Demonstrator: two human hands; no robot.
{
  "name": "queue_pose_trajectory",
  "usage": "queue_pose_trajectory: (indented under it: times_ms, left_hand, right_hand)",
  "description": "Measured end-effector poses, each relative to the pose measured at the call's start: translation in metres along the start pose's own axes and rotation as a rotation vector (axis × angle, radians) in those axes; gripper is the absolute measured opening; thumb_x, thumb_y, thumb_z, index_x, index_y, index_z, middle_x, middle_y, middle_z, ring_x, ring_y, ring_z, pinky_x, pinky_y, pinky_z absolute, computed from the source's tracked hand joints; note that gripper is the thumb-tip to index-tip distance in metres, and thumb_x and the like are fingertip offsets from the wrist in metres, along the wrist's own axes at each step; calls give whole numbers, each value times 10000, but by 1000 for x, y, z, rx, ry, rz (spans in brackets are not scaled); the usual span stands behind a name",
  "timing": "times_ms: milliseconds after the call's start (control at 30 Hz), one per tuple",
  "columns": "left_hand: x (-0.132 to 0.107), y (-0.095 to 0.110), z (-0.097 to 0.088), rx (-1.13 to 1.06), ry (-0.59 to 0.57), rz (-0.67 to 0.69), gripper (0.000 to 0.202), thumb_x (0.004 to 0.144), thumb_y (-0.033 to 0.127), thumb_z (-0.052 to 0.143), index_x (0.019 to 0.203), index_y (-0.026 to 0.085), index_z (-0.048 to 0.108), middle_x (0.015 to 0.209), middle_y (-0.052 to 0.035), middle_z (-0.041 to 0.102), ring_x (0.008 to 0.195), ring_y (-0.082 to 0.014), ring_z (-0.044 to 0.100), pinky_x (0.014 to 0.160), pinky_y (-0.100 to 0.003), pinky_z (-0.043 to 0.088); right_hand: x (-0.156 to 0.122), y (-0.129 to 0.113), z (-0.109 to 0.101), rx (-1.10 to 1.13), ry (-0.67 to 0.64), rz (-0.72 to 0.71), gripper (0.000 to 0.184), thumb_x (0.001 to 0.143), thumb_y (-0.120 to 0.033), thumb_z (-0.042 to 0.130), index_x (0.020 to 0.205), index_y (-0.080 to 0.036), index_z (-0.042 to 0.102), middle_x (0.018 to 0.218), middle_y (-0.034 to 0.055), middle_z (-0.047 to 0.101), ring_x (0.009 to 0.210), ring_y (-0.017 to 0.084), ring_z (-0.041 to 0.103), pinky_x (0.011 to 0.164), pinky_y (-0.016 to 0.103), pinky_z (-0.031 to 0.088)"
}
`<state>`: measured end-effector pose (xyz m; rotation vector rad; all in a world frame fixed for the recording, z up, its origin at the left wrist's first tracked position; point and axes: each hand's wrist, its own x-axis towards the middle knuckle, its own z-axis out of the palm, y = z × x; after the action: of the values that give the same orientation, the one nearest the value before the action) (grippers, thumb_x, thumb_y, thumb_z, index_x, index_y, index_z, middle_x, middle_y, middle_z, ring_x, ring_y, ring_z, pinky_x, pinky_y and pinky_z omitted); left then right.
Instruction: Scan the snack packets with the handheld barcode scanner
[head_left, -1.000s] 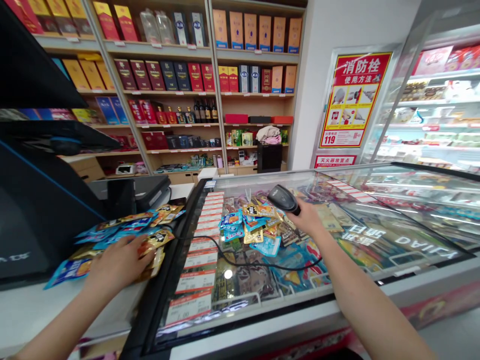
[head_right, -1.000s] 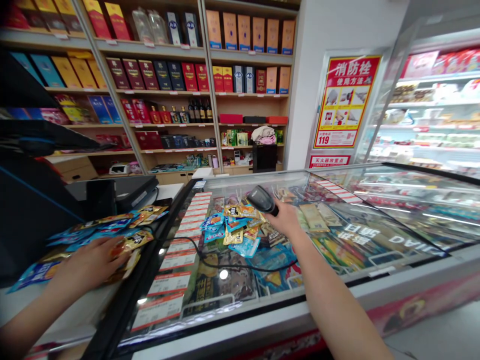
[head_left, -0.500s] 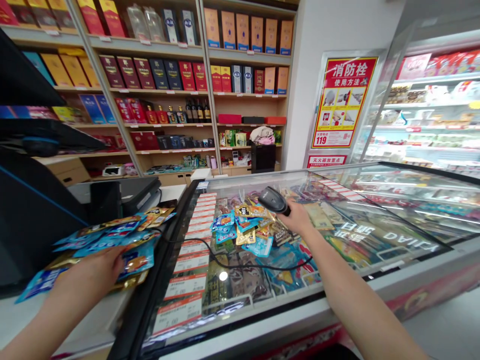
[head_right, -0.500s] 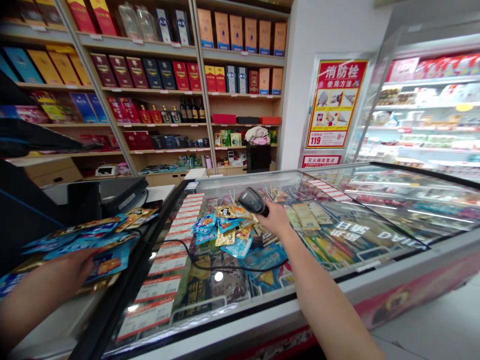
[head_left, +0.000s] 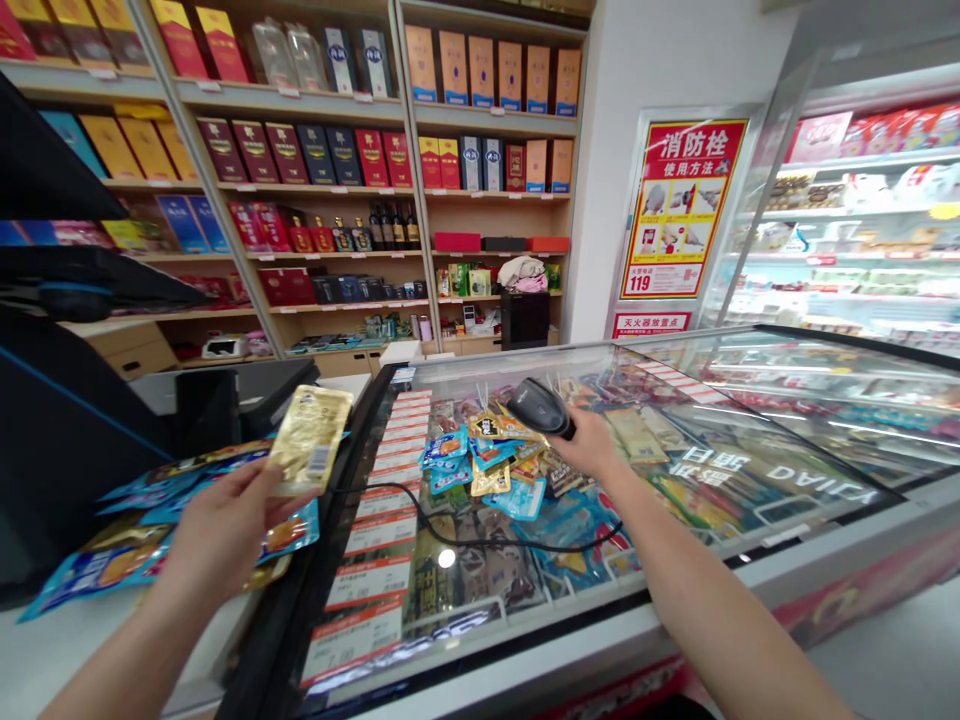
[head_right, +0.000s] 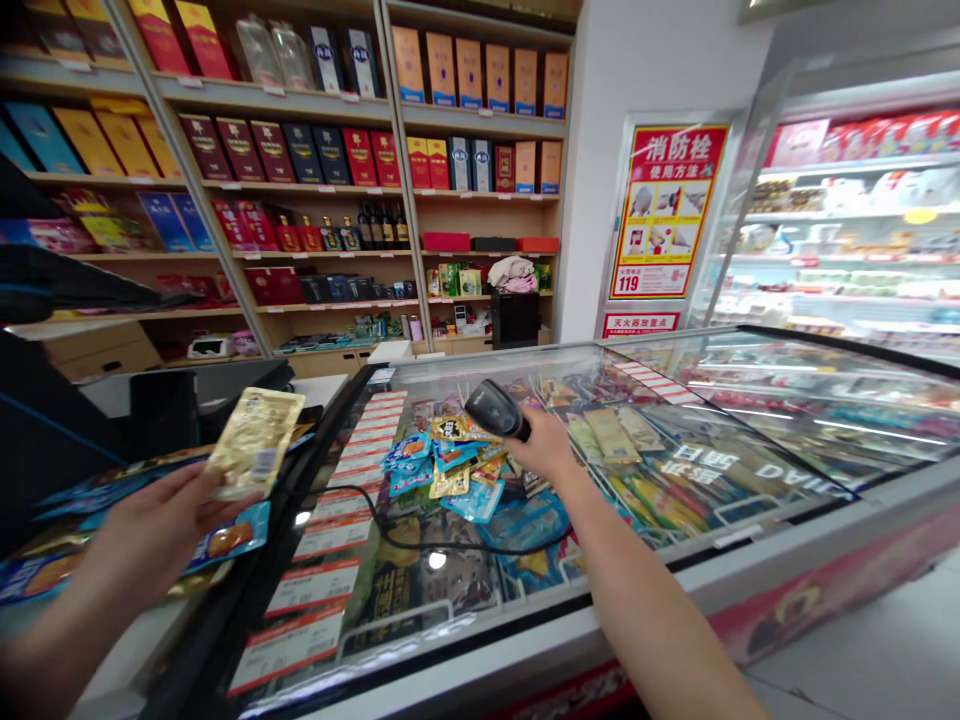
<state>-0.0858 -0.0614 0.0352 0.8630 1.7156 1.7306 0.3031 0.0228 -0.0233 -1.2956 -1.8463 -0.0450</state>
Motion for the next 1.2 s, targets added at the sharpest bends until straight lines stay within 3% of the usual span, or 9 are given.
queue_pose_trajectory:
  times_ms: [133, 300, 400, 600, 767, 1200]
  left_hand:
    - [-26, -9, 56, -264, -170, -244, 107, 821, 81, 547, 875, 139, 620, 807, -24, 686, 660, -107, 666, 703, -252, 603]
    - [-33, -30, 99, -298, -341, -228, 149, 783, 60, 592, 905, 117, 654, 939, -84, 704, 719, -116, 684, 719, -239, 601]
    - [-35, -42, 112, -318, -337, -197, 227, 763, 66, 613, 981, 117, 649, 968, -85, 700, 704, -109, 678, 715, -255, 605]
    - [-33, -63, 116, -243, -312, -112, 300, 769, 125, 607, 1068, 137, 631, 973, -61, 701, 728, -128, 682, 718, -293, 609]
    - [-32, -68, 115, -210, -319, -60, 326, 771, 143, 592, 1095, 128, 622, 996, -76, 707, 793, -162, 698, 759, -317, 603]
    - [-34, -67, 114, -233, -298, -58, 336, 777, 121, 576, 1110, 118, 618, 1011, -97, 708, 763, -169, 697, 750, -337, 604]
  right_hand:
    - [-1, -3, 1, 38, -14, -18, 216, 708, -307, 608, 873, -184, 673, 767, 61, 712, 685, 209, 647, 629, 269, 439]
    - [-2, -7, 3, 146, -49, -66, 251, 712, -284, 620, 939, -192, 674, 844, 54, 724, 759, 208, 662, 689, 274, 474]
    - [-3, -12, 3, 180, -110, -103, 212, 699, -249, 632, 903, -208, 672, 854, 40, 724, 786, 203, 665, 712, 266, 480]
    - [-7, -20, 5, 194, -282, -213, 275, 711, -284, 690, 975, -207, 681, 901, 40, 730, 818, 200, 676, 721, 252, 467]
    - [-8, -27, 2, 126, -385, -231, 245, 731, -286, 665, 967, -226, 689, 904, 34, 734, 826, 201, 678, 720, 252, 459]
    - [-9, -40, 1, 90, -467, -243, 263, 688, -194, 649, 947, -214, 689, 920, 35, 732, 870, 199, 666, 742, 245, 452]
